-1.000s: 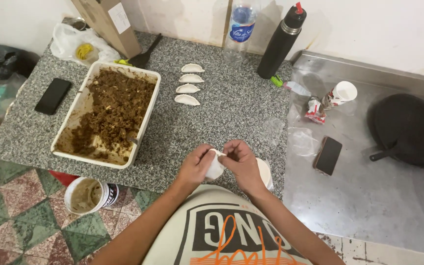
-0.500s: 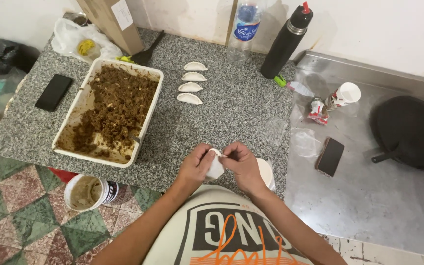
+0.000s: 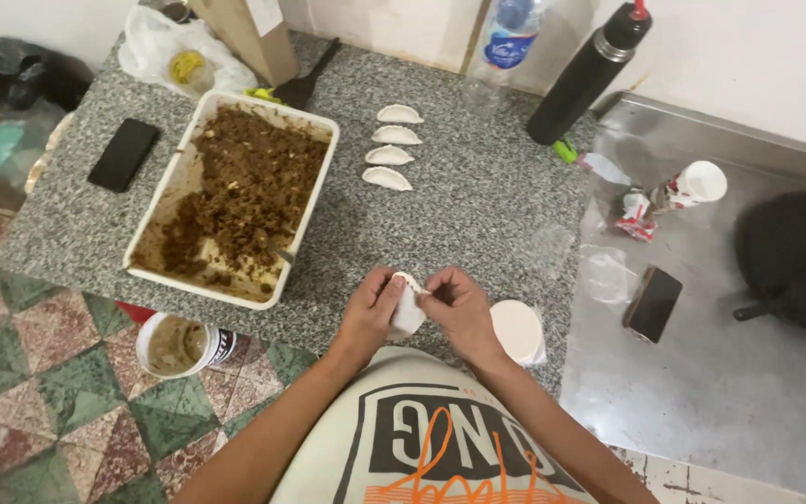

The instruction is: Filling and sealing dough to make dumplings

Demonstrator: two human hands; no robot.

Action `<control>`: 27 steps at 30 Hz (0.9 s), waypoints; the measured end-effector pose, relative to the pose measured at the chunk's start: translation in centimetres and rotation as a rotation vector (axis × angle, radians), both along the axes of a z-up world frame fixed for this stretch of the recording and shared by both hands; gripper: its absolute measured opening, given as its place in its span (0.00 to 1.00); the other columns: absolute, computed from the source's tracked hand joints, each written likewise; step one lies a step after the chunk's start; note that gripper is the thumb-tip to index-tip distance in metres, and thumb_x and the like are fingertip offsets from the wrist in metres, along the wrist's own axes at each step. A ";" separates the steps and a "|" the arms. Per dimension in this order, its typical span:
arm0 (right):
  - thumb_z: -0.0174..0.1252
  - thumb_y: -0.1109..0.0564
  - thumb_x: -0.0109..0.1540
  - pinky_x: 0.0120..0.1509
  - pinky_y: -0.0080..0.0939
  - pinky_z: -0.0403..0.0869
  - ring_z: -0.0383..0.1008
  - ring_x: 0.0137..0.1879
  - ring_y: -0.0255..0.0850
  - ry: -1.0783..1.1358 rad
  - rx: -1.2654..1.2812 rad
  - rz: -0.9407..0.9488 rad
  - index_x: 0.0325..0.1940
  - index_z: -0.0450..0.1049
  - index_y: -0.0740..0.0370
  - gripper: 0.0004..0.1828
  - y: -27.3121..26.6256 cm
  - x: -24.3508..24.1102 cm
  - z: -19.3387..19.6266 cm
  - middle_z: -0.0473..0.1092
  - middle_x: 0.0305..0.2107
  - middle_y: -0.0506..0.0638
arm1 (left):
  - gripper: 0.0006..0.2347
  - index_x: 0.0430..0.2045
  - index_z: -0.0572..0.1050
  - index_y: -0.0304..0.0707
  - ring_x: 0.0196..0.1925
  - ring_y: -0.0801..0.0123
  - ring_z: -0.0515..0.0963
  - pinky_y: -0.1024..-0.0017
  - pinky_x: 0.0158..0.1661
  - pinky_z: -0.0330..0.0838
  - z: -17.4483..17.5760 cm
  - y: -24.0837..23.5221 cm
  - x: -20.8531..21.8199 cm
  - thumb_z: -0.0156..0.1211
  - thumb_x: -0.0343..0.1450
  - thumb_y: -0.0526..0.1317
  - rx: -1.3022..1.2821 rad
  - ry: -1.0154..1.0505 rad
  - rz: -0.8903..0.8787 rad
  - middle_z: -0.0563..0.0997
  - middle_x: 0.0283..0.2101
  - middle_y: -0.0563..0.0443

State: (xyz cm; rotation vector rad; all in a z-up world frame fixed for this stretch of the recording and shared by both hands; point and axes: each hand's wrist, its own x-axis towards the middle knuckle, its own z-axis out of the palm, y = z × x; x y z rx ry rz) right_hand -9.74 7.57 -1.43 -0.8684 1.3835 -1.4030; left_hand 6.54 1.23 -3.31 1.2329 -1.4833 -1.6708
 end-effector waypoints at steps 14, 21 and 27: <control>0.70 0.66 0.55 0.42 0.39 0.72 0.71 0.37 0.37 -0.078 0.067 0.073 0.35 0.76 0.63 0.09 -4.9 4.6 -1.1 0.74 0.28 0.51 | 0.17 0.50 0.70 0.37 0.40 0.59 0.78 0.62 0.41 0.75 3.7 -3.1 5.6 0.60 0.73 0.47 0.133 0.115 0.008 0.80 0.38 0.39; 0.68 0.64 0.59 0.44 0.43 0.76 0.75 0.37 0.42 -0.003 0.181 0.052 0.40 0.75 0.65 0.08 -7.1 6.6 2.2 0.75 0.29 0.56 | 0.27 0.55 0.61 0.29 0.44 0.56 0.78 0.60 0.41 0.77 1.0 -6.0 7.2 0.69 0.64 0.36 0.168 0.205 -0.044 0.77 0.41 0.34; 0.70 0.66 0.57 0.44 0.39 0.78 0.75 0.36 0.38 -0.057 0.110 0.001 0.36 0.74 0.65 0.09 -8.0 7.5 0.4 0.74 0.29 0.53 | 0.28 0.55 0.62 0.30 0.42 0.57 0.78 0.63 0.40 0.77 0.5 -7.5 7.4 0.70 0.63 0.36 0.168 0.275 0.001 0.76 0.41 0.37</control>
